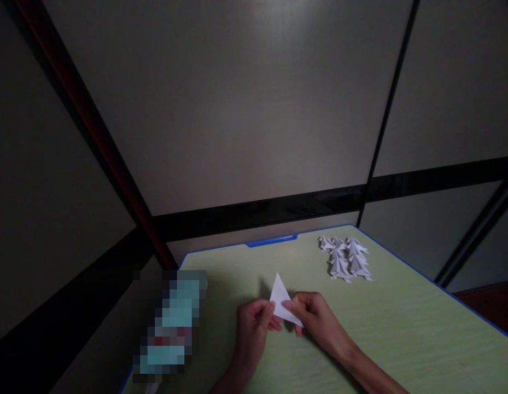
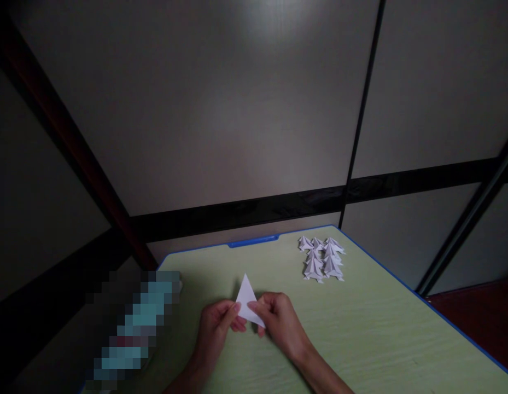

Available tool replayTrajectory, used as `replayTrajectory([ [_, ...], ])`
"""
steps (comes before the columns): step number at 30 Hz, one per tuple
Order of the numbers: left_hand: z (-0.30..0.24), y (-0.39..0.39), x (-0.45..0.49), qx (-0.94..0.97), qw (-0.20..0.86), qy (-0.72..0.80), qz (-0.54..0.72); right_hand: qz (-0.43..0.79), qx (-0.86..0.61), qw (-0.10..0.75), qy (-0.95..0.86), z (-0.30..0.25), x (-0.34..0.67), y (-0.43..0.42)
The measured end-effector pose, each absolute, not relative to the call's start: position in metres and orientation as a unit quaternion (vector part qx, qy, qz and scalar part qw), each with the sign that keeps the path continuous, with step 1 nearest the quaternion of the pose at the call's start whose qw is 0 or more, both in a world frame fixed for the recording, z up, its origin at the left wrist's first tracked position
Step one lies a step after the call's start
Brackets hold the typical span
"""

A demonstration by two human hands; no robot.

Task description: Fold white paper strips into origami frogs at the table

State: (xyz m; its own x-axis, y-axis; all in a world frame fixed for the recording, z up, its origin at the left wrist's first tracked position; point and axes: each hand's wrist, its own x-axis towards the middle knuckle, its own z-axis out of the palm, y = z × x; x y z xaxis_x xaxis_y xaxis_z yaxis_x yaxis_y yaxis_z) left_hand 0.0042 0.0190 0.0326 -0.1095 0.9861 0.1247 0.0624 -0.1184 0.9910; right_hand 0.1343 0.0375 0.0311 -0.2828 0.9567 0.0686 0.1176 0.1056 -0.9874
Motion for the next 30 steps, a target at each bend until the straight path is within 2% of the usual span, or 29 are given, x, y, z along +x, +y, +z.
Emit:
replayTrajectory([
  [4, 0.0304, 0.0223, 0.0016, 0.495, 0.419, 0.520, 0.556, 0.545, -0.377, 0.422, -0.619, 0.0303, 0.1358, 0.0401],
  [7, 0.0299, 0.0233, 0.0013, 0.489, 0.418, 0.521, 0.561, 0.543, -0.387, 0.419, -0.616, 0.0298, 0.1347, 0.0405],
  [16, 0.0272, 0.0256, -0.0002, 0.456, 0.430, 0.521, 0.580, 0.445, -0.452, 0.405, -0.658, 0.0291, 0.1326, 0.0363],
  [20, 0.0273, 0.0277, 0.0005, 0.448, 0.463, 0.500, 0.579, 0.480, -0.443, 0.403, -0.641, 0.0312, 0.1341, 0.0356],
  [27, 0.0304, 0.0244, 0.0038, 0.488, 0.554, 0.437, 0.514, 0.570, -0.339, 0.450, -0.598, 0.0339, 0.1391, 0.0411],
  [30, 0.0275, 0.0223, 0.0047, 0.492, 0.600, 0.409, 0.479, 0.613, -0.314, 0.426, -0.587, 0.0328, 0.1391, 0.0407],
])
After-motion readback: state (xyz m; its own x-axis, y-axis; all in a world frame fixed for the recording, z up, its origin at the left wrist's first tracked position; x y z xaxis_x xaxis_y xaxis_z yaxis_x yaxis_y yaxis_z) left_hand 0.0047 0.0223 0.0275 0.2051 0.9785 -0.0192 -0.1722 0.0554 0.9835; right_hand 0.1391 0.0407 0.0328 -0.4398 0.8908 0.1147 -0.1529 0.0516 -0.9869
